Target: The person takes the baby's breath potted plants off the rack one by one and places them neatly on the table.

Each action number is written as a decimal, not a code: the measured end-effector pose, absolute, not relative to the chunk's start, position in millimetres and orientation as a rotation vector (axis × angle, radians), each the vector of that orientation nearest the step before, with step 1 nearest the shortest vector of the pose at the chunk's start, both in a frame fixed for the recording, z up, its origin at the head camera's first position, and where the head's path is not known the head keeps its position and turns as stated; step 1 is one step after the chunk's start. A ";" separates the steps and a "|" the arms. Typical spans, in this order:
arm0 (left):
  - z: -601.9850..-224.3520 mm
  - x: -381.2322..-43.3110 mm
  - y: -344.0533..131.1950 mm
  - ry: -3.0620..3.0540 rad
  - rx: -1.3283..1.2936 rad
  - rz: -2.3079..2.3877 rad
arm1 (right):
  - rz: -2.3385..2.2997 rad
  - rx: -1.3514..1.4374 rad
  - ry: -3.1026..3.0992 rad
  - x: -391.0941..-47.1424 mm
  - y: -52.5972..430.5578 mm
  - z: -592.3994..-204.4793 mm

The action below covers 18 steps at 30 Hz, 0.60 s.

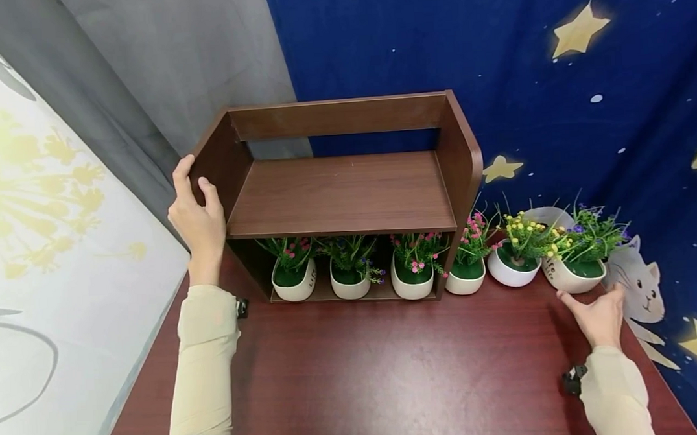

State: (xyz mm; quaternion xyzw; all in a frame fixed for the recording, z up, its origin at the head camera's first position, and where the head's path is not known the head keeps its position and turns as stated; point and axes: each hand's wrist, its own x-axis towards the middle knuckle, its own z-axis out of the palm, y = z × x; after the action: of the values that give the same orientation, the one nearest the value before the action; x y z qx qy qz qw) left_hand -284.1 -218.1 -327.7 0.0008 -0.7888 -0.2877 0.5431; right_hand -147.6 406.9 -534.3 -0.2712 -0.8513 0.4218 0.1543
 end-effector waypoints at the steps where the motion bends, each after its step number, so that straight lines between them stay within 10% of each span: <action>1: -328.1 -284.4 -217.7 -1.869 0.004 -0.684 | 1.217 -0.801 -2.426 -142.7 400.7 -532.6; 18: -329.6 -284.2 -216.9 -1.870 0.017 -0.700 | 1.688 -0.558 -2.219 -104.9 238.1 -526.5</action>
State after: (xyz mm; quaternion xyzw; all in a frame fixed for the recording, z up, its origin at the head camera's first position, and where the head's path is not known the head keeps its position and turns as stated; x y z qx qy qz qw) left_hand -284.2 -216.9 -329.6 0.0071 -0.7871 -0.2946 0.5419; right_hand -104.9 238.1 -526.5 -0.1942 -0.7718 0.5871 0.1485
